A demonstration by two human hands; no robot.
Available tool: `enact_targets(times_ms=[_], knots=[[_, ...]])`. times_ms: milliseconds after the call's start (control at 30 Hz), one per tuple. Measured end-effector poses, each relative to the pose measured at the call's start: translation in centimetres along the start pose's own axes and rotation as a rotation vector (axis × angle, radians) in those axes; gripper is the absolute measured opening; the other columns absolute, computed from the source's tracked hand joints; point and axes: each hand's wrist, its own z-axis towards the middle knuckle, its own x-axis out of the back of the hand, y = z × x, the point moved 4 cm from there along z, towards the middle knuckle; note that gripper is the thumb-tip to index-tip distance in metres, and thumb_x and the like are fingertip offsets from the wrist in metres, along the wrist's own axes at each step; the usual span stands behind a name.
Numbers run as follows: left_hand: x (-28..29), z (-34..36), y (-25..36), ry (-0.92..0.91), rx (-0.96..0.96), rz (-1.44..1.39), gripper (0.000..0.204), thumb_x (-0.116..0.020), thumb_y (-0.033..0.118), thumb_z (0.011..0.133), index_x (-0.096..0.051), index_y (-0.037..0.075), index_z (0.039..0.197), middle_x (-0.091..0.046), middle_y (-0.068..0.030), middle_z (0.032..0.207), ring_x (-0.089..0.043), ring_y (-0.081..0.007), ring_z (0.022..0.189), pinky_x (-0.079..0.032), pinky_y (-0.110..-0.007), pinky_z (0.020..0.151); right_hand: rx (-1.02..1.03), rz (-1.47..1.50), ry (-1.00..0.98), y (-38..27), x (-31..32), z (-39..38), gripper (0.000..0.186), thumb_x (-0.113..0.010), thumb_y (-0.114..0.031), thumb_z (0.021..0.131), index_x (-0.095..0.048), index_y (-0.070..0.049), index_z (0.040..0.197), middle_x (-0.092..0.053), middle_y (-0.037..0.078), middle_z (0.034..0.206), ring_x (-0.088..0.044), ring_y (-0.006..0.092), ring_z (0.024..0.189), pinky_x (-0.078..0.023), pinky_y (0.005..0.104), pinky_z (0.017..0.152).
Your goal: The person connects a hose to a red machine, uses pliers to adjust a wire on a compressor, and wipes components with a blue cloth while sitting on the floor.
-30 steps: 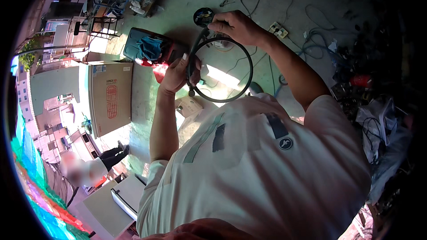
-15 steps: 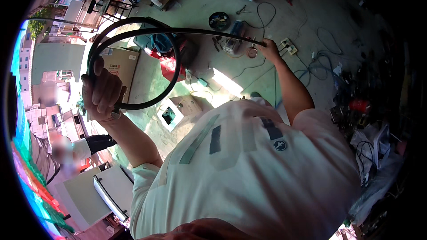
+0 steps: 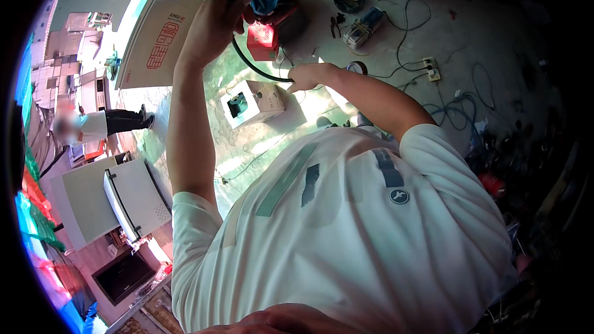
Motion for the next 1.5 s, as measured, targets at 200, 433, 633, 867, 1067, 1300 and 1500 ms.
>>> enact_targets(times_ms=[200, 433, 633, 867, 1067, 1300, 1500], knots=[[-7.8, -7.7, -11.5, -0.353, 0.45, -0.434, 0.038, -0.049, 0.036, 0.106, -0.06, 0.001, 0.114, -0.072, -0.0084, 0.084, -0.067, -0.015, 0.072, -0.054, -0.033, 0.067, 0.019, 0.459, 0.27, -3.8, 7.1, -4.4, 0.035, -0.07, -0.031, 0.095, -0.065, 0.003, 0.1, -0.068, 0.01, 0.087, -0.063, 0.0179, 0.077, -0.051, 0.0366, 0.07], [-10.0, -11.9, -11.9, -0.43, 0.544, -0.63, 0.044, -0.071, 0.043, 0.094, -0.065, 0.001, 0.108, -0.056, 0.0027, 0.067, -0.051, -0.0064, 0.062, -0.038, -0.026, 0.055, -0.02, 0.436, 0.508, -4.1, 8.3, -5.0, 0.033, -0.081, -0.026, 0.086, -0.057, -0.002, 0.088, -0.056, 0.0, 0.077, -0.051, 0.0092, 0.074, -0.045, 0.03, 0.067], [-9.1, -10.0, -9.1, -0.41, 0.4, -0.974, 0.028, -0.068, 0.03, 0.098, -0.062, 0.004, 0.096, -0.044, 0.0071, 0.063, -0.037, -0.0031, 0.055, -0.029, -0.023, 0.05, 0.146, 0.781, 0.745, -2.2, 8.2, -7.9, 0.03, -0.082, -0.016, 0.085, -0.056, -0.004, 0.096, -0.058, -0.001, 0.086, -0.057, 0.008, 0.082, -0.05, 0.027, 0.076], [-3.7, -7.2, -7.2, -0.469, 0.213, -1.339, 0.021, -0.06, 0.024, 0.102, -0.058, 0.003, 0.105, -0.034, 0.008, 0.061, -0.029, -0.0034, 0.051, -0.023, -0.022, 0.048, 0.049, 0.647, 0.885, -0.5, 6.4, -7.5, 0.029, -0.068, -0.022, 0.097, -0.062, -0.001, 0.115, -0.067, 0.005, 0.101, -0.064, 0.0136, 0.099, -0.052, 0.0306, 0.088], [-5.0, -6.2, -8.8, -0.389, 0.309, -1.16, 0.024, -0.06, 0.027, 0.103, -0.057, 0.005, 0.096, -0.035, 0.0072, 0.062, -0.031, -0.0033, 0.051, -0.025, -0.023, 0.047, -0.231, 0.54, 0.727, 0.2, 5.3, -9.8, 0.03, -0.066, -0.027, 0.098, -0.062, 0.002, 0.104, -0.069, 0.012, 0.088, -0.067, 0.0194, 0.082, -0.053, 0.0366, 0.072], [-11.2, -6.8, -12.3, -0.183, 0.319, -0.559, 0.033, -0.062, 0.032, 0.101, -0.058, 0.002, 0.089, -0.054, -0.0044, 0.058, -0.053, -0.012, 0.05, -0.042, -0.03, 0.048, -0.49, 0.303, 0.625, 0.6, 4.3, -14.6, 0.038, -0.063, -0.036, 0.097, -0.061, 0.001, 0.1, -0.069, 0.016, 0.075, -0.07, 0.0324, 0.072, -0.055, 0.0428, 0.071], [-14.3, -7.5, -10.9, 0.161, 0.095, -0.171, 0.034, -0.062, 0.03, 0.099, -0.059, -0.003, 0.089, -0.058, -0.0177, 0.063, -0.058, -0.0305, 0.055, -0.046, -0.044, 0.057, -0.597, 0.437, 0.632, -0.1, 4.2, -14.8, 0.035, -0.06, -0.029, 0.098, -0.057, 0.002, 0.114, -0.07, 0.02, 0.08, -0.071, 0.032, 0.068, -0.055, 0.0458, 0.07]])
